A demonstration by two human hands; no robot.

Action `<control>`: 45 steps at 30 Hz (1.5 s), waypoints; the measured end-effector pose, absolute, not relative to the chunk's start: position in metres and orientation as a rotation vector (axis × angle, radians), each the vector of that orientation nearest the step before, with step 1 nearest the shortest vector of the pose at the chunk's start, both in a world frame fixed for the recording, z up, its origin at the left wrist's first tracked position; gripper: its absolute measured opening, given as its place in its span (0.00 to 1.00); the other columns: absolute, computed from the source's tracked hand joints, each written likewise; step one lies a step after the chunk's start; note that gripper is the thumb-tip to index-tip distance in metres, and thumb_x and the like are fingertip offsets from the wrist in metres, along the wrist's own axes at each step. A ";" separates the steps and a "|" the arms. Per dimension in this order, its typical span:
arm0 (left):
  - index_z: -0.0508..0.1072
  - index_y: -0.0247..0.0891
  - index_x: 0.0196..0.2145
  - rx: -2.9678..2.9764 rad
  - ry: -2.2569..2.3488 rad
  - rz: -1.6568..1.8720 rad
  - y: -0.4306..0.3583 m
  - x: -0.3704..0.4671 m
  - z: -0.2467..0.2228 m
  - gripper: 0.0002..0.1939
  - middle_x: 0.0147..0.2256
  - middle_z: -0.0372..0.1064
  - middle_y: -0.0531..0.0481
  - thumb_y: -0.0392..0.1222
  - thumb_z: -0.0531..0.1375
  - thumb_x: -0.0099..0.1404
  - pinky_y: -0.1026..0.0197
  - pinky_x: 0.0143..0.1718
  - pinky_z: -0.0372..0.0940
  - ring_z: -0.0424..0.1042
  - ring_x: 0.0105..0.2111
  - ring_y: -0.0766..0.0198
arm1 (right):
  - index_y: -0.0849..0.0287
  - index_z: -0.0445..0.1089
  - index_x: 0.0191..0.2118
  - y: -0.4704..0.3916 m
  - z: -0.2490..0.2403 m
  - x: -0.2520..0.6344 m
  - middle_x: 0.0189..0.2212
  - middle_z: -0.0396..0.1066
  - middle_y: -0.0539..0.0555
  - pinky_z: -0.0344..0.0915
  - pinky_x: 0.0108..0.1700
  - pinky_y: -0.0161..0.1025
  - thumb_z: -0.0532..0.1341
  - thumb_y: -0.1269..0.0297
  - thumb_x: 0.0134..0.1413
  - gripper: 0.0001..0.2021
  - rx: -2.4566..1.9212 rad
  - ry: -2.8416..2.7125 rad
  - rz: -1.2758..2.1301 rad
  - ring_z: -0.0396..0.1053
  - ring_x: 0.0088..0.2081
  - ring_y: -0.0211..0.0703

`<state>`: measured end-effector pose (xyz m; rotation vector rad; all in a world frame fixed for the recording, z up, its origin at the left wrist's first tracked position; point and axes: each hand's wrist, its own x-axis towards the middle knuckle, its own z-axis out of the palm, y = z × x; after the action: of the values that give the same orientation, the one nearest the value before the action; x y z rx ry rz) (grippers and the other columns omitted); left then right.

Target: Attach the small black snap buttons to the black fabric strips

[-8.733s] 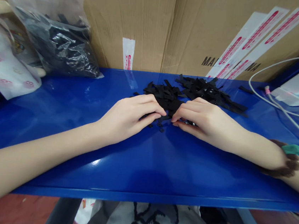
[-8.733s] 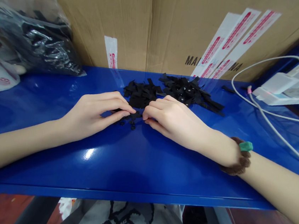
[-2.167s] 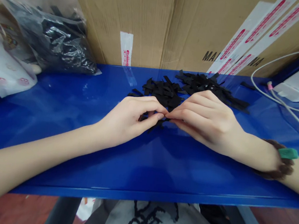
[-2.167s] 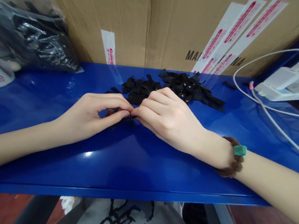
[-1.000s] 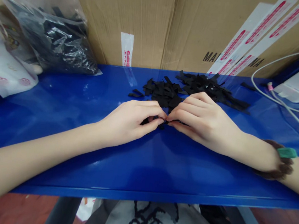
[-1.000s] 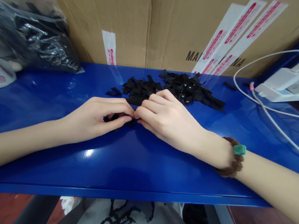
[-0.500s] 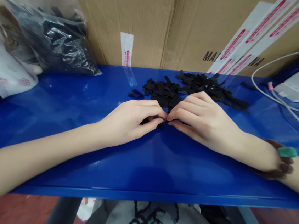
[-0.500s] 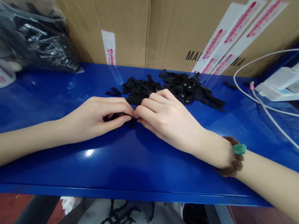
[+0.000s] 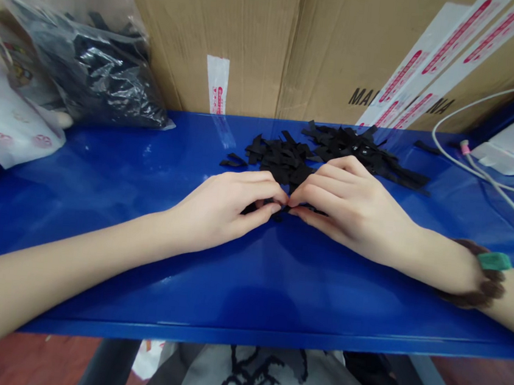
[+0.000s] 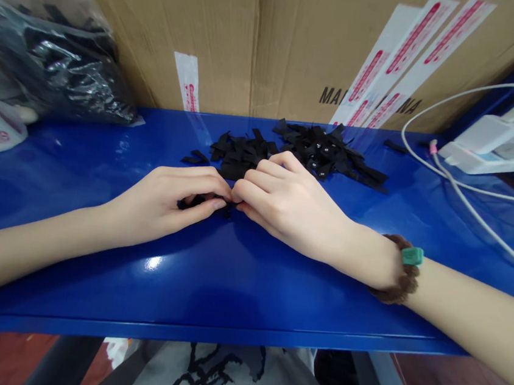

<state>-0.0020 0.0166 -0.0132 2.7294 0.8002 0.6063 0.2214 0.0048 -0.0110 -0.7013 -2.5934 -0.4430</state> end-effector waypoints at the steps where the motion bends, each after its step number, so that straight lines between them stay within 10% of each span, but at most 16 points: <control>1: 0.72 0.37 0.40 2.728 0.803 0.604 0.016 -0.002 -0.013 0.08 0.37 0.71 0.52 0.37 0.53 0.69 0.66 0.38 0.62 0.70 0.37 0.68 | 0.62 0.69 0.36 0.005 -0.011 0.221 0.31 0.72 0.54 0.59 0.43 0.43 0.52 0.66 0.66 0.11 -0.702 -2.591 -0.446 0.67 0.34 0.41; 45: 0.74 0.36 0.39 2.688 0.766 0.632 0.015 -0.003 -0.011 0.09 0.37 0.72 0.53 0.34 0.54 0.69 0.68 0.41 0.62 0.70 0.38 0.69 | 0.64 0.71 0.35 0.005 -0.010 0.221 0.31 0.72 0.55 0.61 0.40 0.43 0.51 0.67 0.66 0.14 -0.589 -2.611 -0.424 0.67 0.34 0.41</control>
<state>-0.0027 0.0149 -0.0109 2.6881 0.7660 0.6317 0.2214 0.0046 -0.0097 -0.5893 -2.6113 -0.4244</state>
